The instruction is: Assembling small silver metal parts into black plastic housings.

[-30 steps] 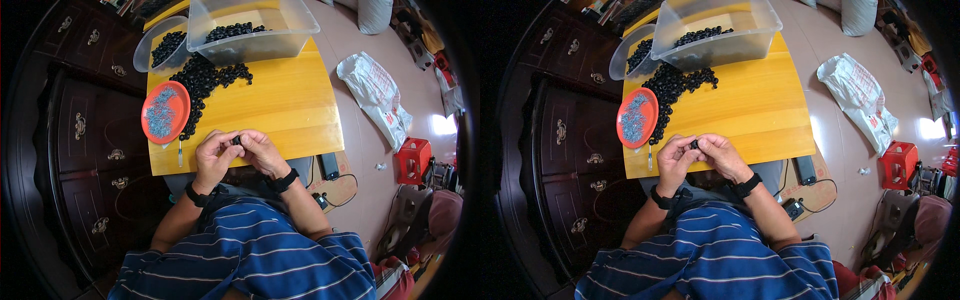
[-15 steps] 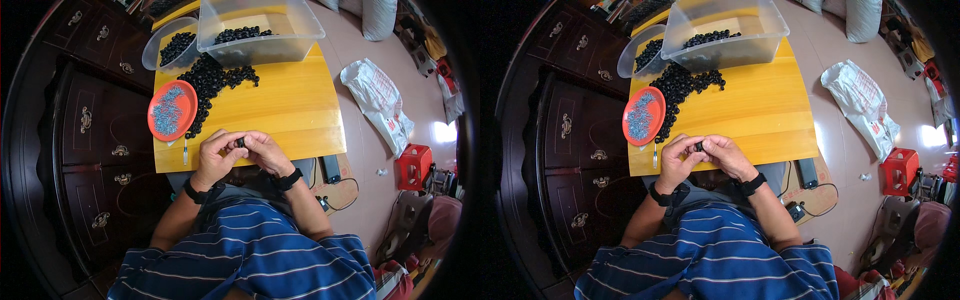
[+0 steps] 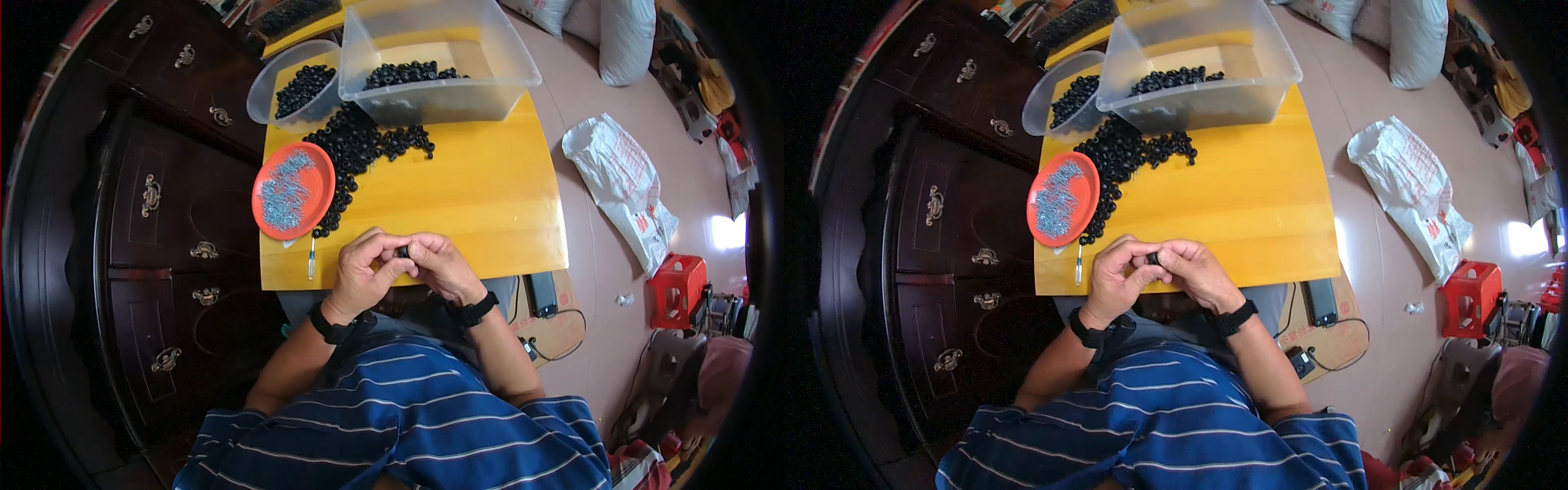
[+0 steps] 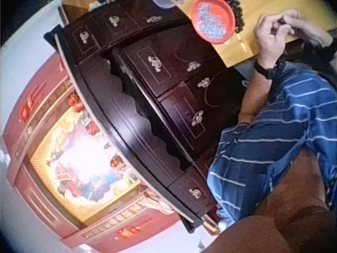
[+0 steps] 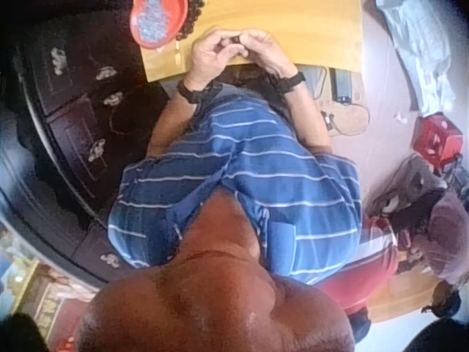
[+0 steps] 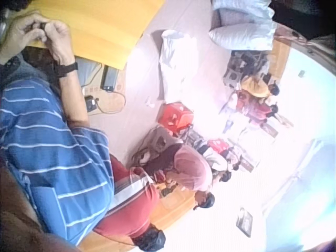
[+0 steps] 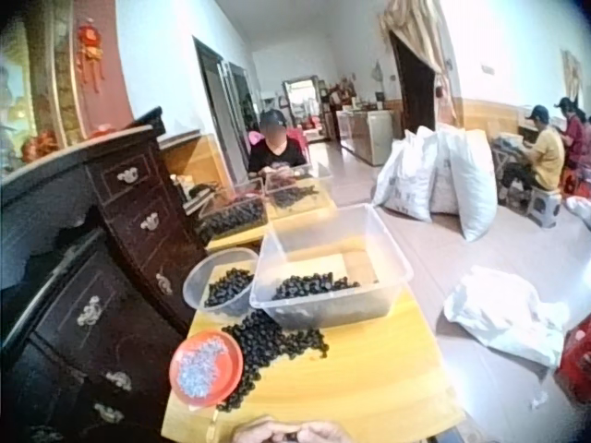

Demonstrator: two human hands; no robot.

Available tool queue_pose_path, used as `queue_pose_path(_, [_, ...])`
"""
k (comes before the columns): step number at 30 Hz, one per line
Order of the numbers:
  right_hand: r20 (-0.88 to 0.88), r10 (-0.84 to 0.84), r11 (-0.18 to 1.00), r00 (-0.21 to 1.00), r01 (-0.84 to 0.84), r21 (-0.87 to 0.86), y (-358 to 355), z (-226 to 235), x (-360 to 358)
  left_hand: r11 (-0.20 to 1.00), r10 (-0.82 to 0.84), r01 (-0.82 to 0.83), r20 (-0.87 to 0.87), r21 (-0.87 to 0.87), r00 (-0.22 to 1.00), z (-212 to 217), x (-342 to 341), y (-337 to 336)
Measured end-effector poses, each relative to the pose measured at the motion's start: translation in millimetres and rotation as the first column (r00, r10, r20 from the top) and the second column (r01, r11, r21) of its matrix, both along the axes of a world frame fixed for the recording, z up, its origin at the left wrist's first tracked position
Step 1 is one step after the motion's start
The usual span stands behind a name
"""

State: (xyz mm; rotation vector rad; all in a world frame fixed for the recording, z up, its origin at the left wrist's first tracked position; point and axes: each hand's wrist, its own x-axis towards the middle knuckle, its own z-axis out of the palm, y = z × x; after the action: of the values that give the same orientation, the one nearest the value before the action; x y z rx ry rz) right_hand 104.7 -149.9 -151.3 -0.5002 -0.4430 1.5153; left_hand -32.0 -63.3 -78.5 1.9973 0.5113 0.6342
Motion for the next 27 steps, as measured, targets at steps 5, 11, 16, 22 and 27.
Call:
queue_pose_path(5, [0.055,-0.003,0.997,0.998,0.007,-0.073,-5.0,4.1,-2.1,0.999,-0.018,0.019,-0.024,0.039,1.000,2.3,-4.7,3.3])
queue_pose_path(11, [0.096,0.011,0.996,0.995,-0.002,-0.093,-4.7,0.7,-3.1,0.998,-0.056,0.054,-0.046,-0.036,0.997,5.3,-11.2,8.1])
queue_pose_path(16, [0.058,0.014,0.998,0.998,-0.011,-0.058,-0.9,4.1,-4.7,0.999,-0.038,0.038,-0.033,0.008,0.999,0.6,-12.9,10.4])
queue_pose_path(22, [0.040,0.022,0.998,0.999,-0.019,-0.052,2.3,4.4,-2.9,0.998,-0.023,0.023,-0.001,0.055,1.000,4.0,-8.5,10.5])
queue_pose_path(27, [-0.043,0.027,0.999,0.999,-0.028,-0.017,1.5,5.9,-2.2,0.999,0.045,-0.045,0.010,-0.005,0.999,-3.1,-7.3,9.6])
